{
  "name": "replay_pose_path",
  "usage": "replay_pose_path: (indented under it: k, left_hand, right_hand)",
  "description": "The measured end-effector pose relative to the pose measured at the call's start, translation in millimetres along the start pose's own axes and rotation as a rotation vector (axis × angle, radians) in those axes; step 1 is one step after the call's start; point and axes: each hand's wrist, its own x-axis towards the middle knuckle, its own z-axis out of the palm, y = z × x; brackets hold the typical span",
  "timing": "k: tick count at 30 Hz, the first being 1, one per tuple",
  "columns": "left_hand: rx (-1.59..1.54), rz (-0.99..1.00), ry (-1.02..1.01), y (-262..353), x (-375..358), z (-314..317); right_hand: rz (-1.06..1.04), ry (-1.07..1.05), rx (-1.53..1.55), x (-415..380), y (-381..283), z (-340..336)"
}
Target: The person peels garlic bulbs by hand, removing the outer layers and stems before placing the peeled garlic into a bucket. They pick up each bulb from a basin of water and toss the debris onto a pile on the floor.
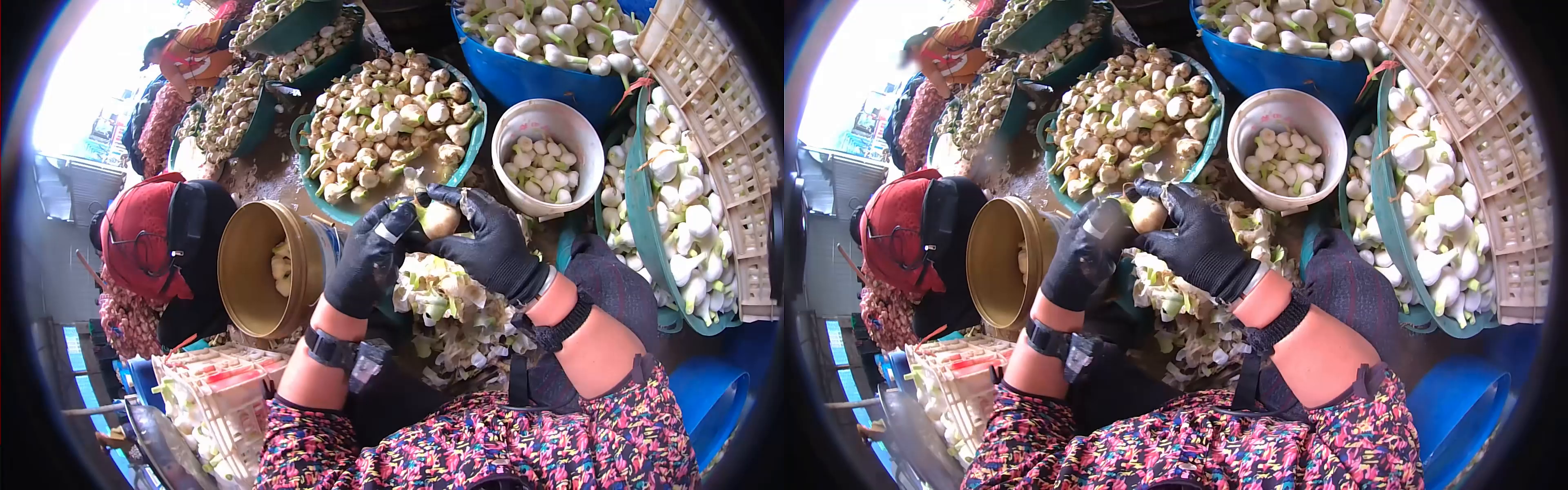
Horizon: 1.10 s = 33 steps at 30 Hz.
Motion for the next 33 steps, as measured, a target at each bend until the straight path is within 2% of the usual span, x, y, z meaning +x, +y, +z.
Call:
replay_pose_path:
  k: [1, 2, 3, 5, 6, 7, 9, 10, 11, 13, 14, 16, 19, 20, 22, 23, 25, 26, 27, 28, 29, 31, 32, 33]
  left_hand:
    - [0.004, 0.056, 0.071, -6, -1, 4]
    - [0.005, 0.110, 0.139, -10, -3, 6]
    - [0.003, 0.110, 0.140, -11, -6, 7]
    - [0.032, 0.108, 0.130, -11, -10, 6]
    - [0.458, 0.302, 0.102, -15, -10, 4]
    - [0.458, 0.296, 0.097, -16, -10, 2]
    - [0.655, 0.484, 0.047, -15, -7, -2]
    - [1.163, 0.798, -0.027, -9, -2, -11]
    - [1.162, 0.797, -0.030, -10, -2, -6]
    - [-0.017, 0.126, 0.139, -6, -6, 12]
    - [-0.017, 0.125, 0.139, -7, -6, 12]
    - [0.290, 0.271, 0.097, -9, -6, 9]
    - [0.324, 0.223, 0.084, -10, -5, 8]
    - [0.324, 0.223, 0.084, -7, -5, 9]
    - [0.007, 0.070, 0.091, -1, -6, 9]
    - [0.005, 0.070, 0.090, -1, -7, 8]
    - [0.004, 0.149, 0.077, -3, -9, 6]
    - [0.004, 0.148, 0.077, -6, -8, 4]
    - [0.145, 0.184, 0.120, -9, -6, 1]
    - [0.285, 0.218, 0.165, -11, -5, 0]
    - [0.285, 0.216, 0.169, -11, -4, -1]
    - [0.893, 0.361, 0.122, -6, -4, 1]
    - [0.900, 0.462, 0.131, -10, -4, 3]
    - [0.901, 0.460, 0.133, -11, -4, 5]
  right_hand:
    - [-0.070, 0.010, -0.069, -1, 1, 1]
    - [0.082, -0.042, 0.142, -2, 1, 1]
    - [0.083, -0.044, 0.140, -4, 2, 2]
    - [0.335, -0.021, 0.403, -4, 5, 2]
    - [0.356, -0.008, 0.490, -4, 5, -1]
    - [0.361, -0.002, 0.492, -3, 5, -3]
    - [0.380, 0.044, 0.503, 0, 2, -7]
    - [0.309, 0.043, 0.413, 1, 4, -8]
    - [0.311, 0.045, 0.414, 0, 5, -8]
    - [0.254, 0.008, 0.336, 0, 5, -8]
    - [0.256, 0.008, 0.336, 0, 7, -7]
    - [0.204, 0.002, 0.312, -1, 12, -4]
    - [0.256, -0.041, 0.427, -2, 11, -3]
    - [0.256, -0.041, 0.426, -2, 9, -3]
    - [0.396, -0.078, 0.501, -2, 4, -4]
    - [0.396, -0.078, 0.499, -1, 0, -7]
    - [0.554, -0.157, 0.601, 1, -8, -16]
    - [0.324, -0.178, 0.400, -8, 14, -9]
    - [0.327, -0.177, 0.403, -7, 14, -9]
    - [0.576, -0.269, 0.731, -4, 14, -9]
    - [0.824, -0.360, 1.058, -2, 13, -9]
    - [0.922, -0.431, 1.157, -6, 5, -5]
    - [0.975, -0.464, 1.183, -5, 5, -7]
    - [1.025, -0.496, 1.209, -5, 5, -10]
